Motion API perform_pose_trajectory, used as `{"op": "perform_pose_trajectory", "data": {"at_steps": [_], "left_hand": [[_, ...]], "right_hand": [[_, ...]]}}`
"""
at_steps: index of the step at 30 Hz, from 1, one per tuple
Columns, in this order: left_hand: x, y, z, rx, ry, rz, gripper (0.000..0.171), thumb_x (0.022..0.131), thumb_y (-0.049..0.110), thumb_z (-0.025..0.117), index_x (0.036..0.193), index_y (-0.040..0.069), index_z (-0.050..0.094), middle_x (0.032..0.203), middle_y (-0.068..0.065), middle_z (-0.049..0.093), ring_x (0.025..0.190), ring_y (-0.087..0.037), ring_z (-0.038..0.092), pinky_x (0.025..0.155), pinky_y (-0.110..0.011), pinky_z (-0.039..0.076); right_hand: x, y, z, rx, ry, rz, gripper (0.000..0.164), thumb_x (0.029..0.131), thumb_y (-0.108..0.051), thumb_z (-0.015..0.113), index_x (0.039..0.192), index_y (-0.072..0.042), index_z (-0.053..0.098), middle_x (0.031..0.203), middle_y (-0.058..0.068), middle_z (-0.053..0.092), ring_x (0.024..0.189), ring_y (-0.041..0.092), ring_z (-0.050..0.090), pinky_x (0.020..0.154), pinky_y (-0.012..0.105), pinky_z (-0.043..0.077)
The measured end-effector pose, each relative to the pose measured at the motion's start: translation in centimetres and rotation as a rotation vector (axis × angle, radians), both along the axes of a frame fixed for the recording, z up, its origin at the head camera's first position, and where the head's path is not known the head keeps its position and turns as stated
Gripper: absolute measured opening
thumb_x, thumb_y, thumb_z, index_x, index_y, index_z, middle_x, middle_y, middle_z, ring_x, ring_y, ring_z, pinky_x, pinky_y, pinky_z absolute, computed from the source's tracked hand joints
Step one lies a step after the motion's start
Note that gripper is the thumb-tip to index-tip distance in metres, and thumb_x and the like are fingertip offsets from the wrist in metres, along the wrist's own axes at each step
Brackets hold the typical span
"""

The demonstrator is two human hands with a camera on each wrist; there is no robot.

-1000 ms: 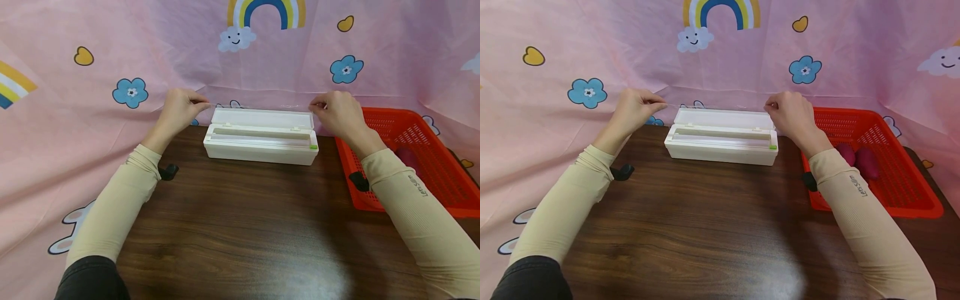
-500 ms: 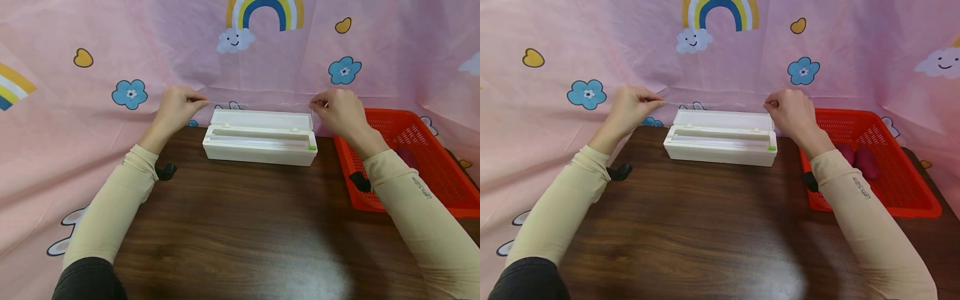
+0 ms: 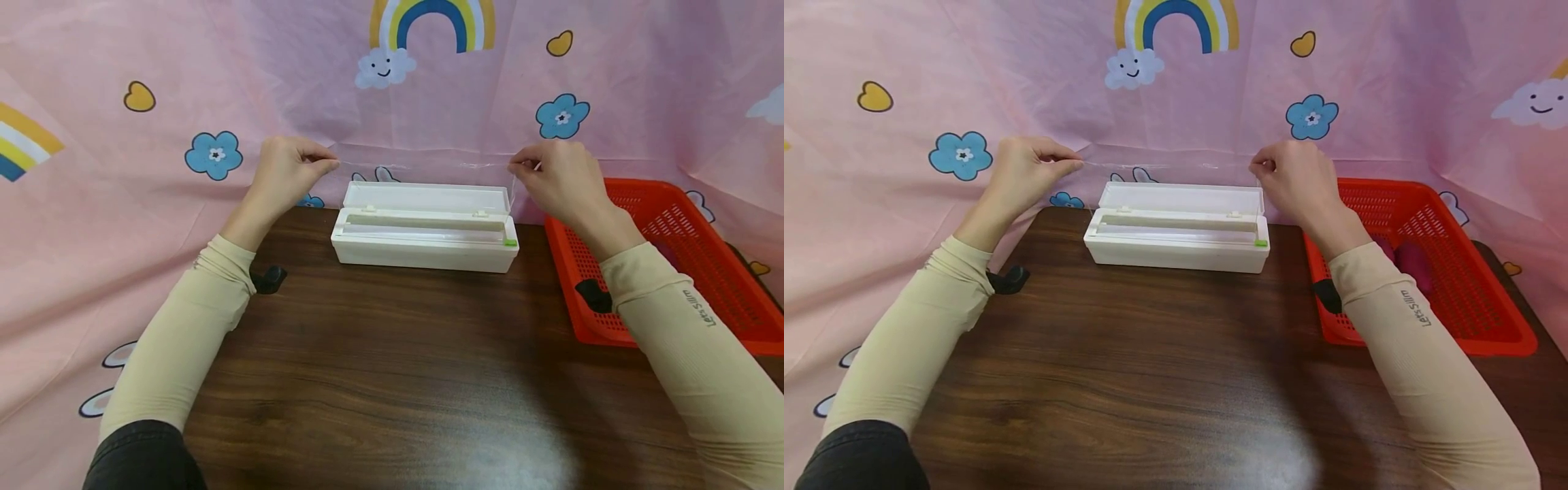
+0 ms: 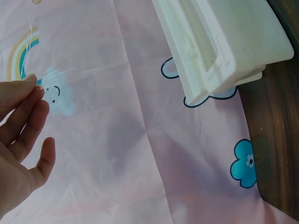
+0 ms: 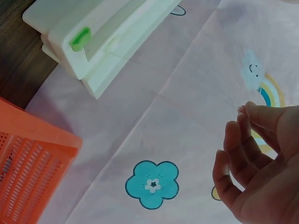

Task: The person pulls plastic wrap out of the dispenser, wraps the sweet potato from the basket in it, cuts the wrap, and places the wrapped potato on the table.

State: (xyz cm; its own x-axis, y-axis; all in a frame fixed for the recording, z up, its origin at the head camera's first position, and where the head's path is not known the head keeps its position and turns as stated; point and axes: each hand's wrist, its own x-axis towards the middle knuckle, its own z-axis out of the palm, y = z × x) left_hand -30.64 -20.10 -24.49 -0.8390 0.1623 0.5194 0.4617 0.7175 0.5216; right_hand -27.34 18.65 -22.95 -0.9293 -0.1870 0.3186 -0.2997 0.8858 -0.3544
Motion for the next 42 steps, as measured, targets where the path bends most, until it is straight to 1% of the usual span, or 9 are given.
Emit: {"op": "perform_pose_trajectory", "data": {"at_steps": [3,7,11,14,17,23,30,38,42], "left_hand": [[0.0,0.0,0.1,0.012,0.016,-0.004,0.010,0.089,0.013,0.078,0.093,0.005,0.083,0.093,-0.015,0.079,0.068,0.000,0.058,0.061,-0.014,0.041],[0.1,0.1,0.4,0.029,0.016,0.001,0.010,0.089,0.013,0.078,0.093,0.006,0.083,0.095,-0.015,0.079,0.070,0.001,0.058,0.062,-0.016,0.040],[0.3,0.1,0.8,0.050,-0.028,0.013,0.013,0.090,0.016,0.078,0.097,0.007,0.083,0.099,-0.015,0.079,0.077,-0.004,0.060,0.066,-0.018,0.042],[0.5,-0.1,1.1,0.068,-0.068,0.027,0.015,0.090,0.019,0.078,0.099,0.008,0.083,0.102,-0.013,0.078,0.081,-0.007,0.061,0.069,-0.020,0.045],[0.7,-0.2,1.5,0.060,-0.077,0.039,0.017,0.091,0.023,0.077,0.101,0.010,0.083,0.103,-0.011,0.079,0.084,-0.008,0.062,0.071,-0.021,0.045],[0.7,-0.3,1.9,0.041,-0.048,0.033,0.016,0.092,0.024,0.077,0.100,0.012,0.083,0.103,-0.011,0.079,0.083,-0.008,0.061,0.071,-0.021,0.043],[0.8,-0.2,2.4,0.039,-0.010,0.030,0.016,0.091,0.022,0.078,0.098,0.009,0.084,0.101,-0.013,0.079,0.080,-0.008,0.059,0.073,-0.021,0.041],[0.8,-0.1,2.8,0.046,0.002,0.038,0.014,0.090,0.022,0.079,0.096,0.010,0.084,0.098,-0.012,0.079,0.079,-0.007,0.058,0.075,-0.021,0.040],[0.8,-0.1,3.0,0.047,0.000,0.044,0.014,0.090,0.022,0.079,0.096,0.011,0.084,0.098,-0.011,0.079,0.079,-0.007,0.058,0.075,-0.021,0.040]], "right_hand": [[0.1,0.1,0.1,-0.004,0.006,0.000,0.033,0.103,-0.028,0.059,0.124,-0.009,0.074,0.111,0.018,0.075,0.097,0.034,0.064,0.076,0.045,0.052],[0.1,0.1,0.4,-0.008,-0.015,-0.009,0.034,0.103,-0.029,0.058,0.126,-0.009,0.073,0.112,0.018,0.074,0.098,0.034,0.064,0.076,0.043,0.051],[0.1,0.0,0.7,-0.011,-0.024,-0.013,0.035,0.103,-0.029,0.058,0.127,-0.008,0.073,0.112,0.018,0.074,0.098,0.034,0.064,0.077,0.043,0.051],[0.1,-0.1,0.9,-0.004,-0.005,-0.008,0.034,0.103,-0.029,0.058,0.126,-0.008,0.073,0.110,0.018,0.075,0.097,0.033,0.065,0.076,0.042,0.051],[0.2,-0.2,1.1,-0.001,0.003,-0.006,0.034,0.103,-0.029,0.059,0.126,-0.009,0.073,0.109,0.018,0.075,0.097,0.033,0.065,0.074,0.041,0.050],[0.5,-0.2,1.8,0.006,-0.008,-0.020,0.034,0.103,-0.029,0.058,0.127,-0.010,0.073,0.111,0.018,0.075,0.098,0.033,0.065,0.072,0.040,0.049],[0.6,-0.1,2.5,0.032,0.027,-0.012,0.033,0.104,-0.028,0.056,0.125,-0.010,0.074,0.112,0.018,0.075,0.098,0.032,0.065,0.071,0.040,0.046],[0.6,0.1,2.9,0.024,0.055,-0.003,0.033,0.103,-0.029,0.056,0.123,-0.010,0.075,0.108,0.017,0.075,0.097,0.031,0.065,0.073,0.039,0.046],[0.6,0.3,3.2,0.030,0.049,-0.008,0.034,0.104,-0.031,0.056,0.124,-0.011,0.075,0.108,0.016,0.075,0.096,0.031,0.065,0.073,0.039,0.044]]}}
